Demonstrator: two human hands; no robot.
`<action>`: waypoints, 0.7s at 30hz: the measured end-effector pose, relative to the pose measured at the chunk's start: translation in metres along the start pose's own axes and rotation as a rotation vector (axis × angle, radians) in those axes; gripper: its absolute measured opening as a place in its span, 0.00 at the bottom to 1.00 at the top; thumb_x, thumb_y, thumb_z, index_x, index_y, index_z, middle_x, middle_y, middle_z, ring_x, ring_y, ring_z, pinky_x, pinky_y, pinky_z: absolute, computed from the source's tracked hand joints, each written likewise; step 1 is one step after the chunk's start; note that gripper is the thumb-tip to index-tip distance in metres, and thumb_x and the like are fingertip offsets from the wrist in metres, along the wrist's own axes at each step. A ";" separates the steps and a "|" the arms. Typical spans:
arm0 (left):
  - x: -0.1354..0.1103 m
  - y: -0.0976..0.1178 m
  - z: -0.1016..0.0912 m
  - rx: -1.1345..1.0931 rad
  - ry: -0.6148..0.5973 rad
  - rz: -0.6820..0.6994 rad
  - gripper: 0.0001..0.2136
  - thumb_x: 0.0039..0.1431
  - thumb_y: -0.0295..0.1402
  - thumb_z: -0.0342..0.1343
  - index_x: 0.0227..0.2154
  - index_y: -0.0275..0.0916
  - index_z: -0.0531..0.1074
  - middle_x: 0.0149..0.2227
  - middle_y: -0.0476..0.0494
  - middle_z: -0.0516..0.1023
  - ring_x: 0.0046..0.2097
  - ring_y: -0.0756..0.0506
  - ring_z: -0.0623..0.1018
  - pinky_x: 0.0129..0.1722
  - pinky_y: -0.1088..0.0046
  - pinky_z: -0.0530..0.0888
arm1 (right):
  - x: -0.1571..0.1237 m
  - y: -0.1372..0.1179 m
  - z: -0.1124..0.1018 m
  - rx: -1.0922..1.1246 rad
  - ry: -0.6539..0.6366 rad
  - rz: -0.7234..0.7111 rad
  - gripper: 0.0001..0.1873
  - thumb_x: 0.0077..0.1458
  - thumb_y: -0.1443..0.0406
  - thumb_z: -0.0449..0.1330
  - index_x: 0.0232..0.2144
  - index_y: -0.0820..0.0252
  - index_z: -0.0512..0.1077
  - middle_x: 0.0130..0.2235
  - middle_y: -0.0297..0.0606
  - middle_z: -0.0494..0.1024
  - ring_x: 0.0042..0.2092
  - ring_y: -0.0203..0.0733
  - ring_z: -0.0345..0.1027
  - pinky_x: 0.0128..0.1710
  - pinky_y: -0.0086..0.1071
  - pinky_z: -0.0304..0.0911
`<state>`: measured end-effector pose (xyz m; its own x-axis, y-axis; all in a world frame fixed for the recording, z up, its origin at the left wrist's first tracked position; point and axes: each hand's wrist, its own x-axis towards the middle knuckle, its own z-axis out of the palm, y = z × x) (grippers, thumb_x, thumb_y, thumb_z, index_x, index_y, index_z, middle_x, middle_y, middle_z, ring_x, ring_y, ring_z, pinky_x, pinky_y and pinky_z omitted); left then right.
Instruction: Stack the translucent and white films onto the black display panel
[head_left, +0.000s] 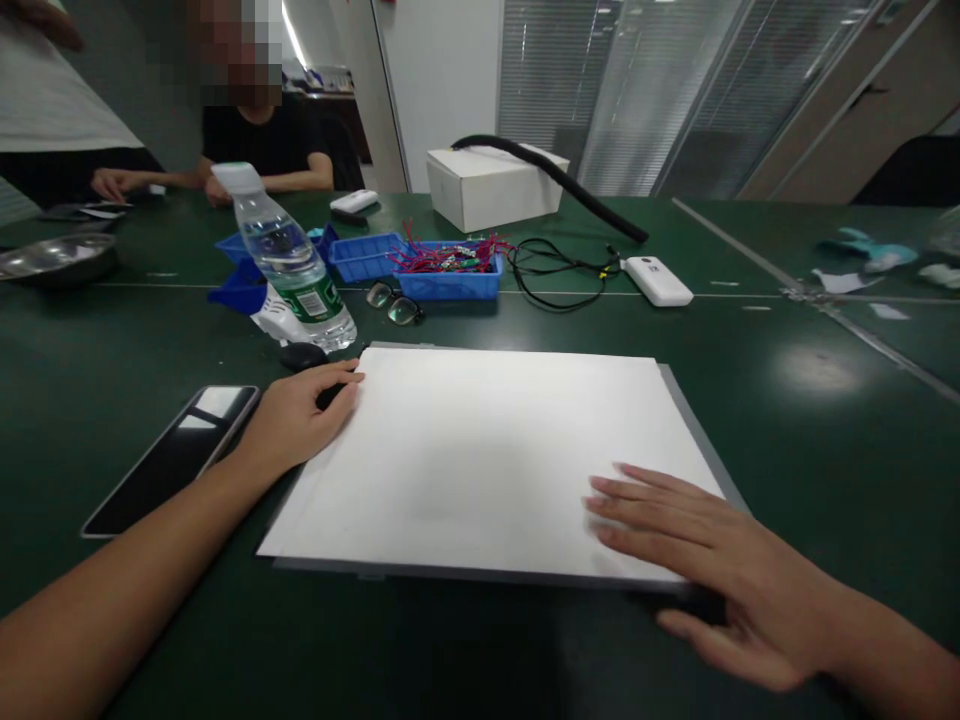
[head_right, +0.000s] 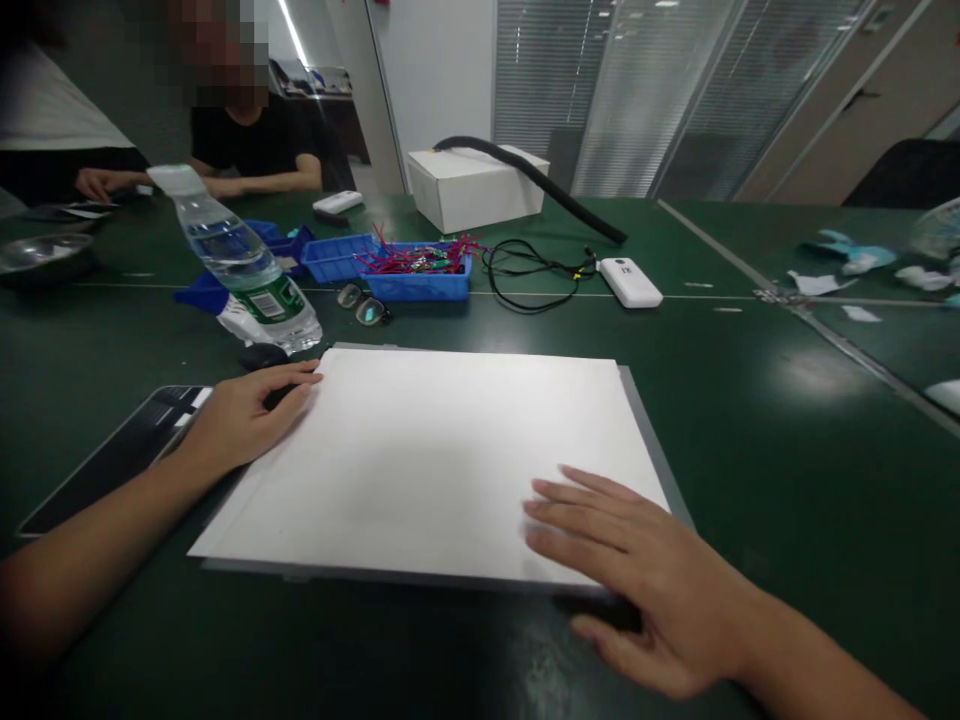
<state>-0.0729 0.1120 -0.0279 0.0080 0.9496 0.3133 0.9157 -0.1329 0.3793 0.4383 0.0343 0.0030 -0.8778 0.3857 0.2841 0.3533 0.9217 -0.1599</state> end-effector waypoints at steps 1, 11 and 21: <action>0.000 0.000 0.000 -0.006 -0.002 0.004 0.22 0.66 0.53 0.50 0.46 0.51 0.85 0.61 0.47 0.84 0.52 0.34 0.87 0.37 0.59 0.84 | -0.005 0.005 -0.003 0.005 0.041 0.033 0.42 0.62 0.59 0.59 0.76 0.47 0.60 0.69 0.39 0.75 0.72 0.57 0.66 0.72 0.60 0.65; 0.002 -0.015 0.006 -0.038 -0.107 -0.012 0.34 0.69 0.59 0.48 0.66 0.42 0.76 0.73 0.38 0.70 0.73 0.33 0.72 0.70 0.51 0.72 | -0.047 0.081 -0.008 -0.074 0.185 1.304 0.37 0.64 0.37 0.53 0.63 0.46 0.76 0.60 0.47 0.82 0.51 0.70 0.82 0.47 0.69 0.80; 0.003 -0.021 0.007 -0.051 -0.111 -0.021 0.36 0.67 0.65 0.49 0.66 0.48 0.77 0.71 0.43 0.74 0.74 0.35 0.69 0.74 0.51 0.66 | -0.063 0.082 0.023 -0.052 0.241 0.963 0.40 0.60 0.42 0.58 0.73 0.18 0.57 0.71 0.28 0.70 0.70 0.73 0.63 0.62 0.78 0.67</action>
<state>-0.0895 0.1198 -0.0415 0.0360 0.9776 0.2076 0.8947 -0.1241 0.4291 0.5151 0.0849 -0.0497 -0.1217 0.9631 0.2399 0.8997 0.2091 -0.3831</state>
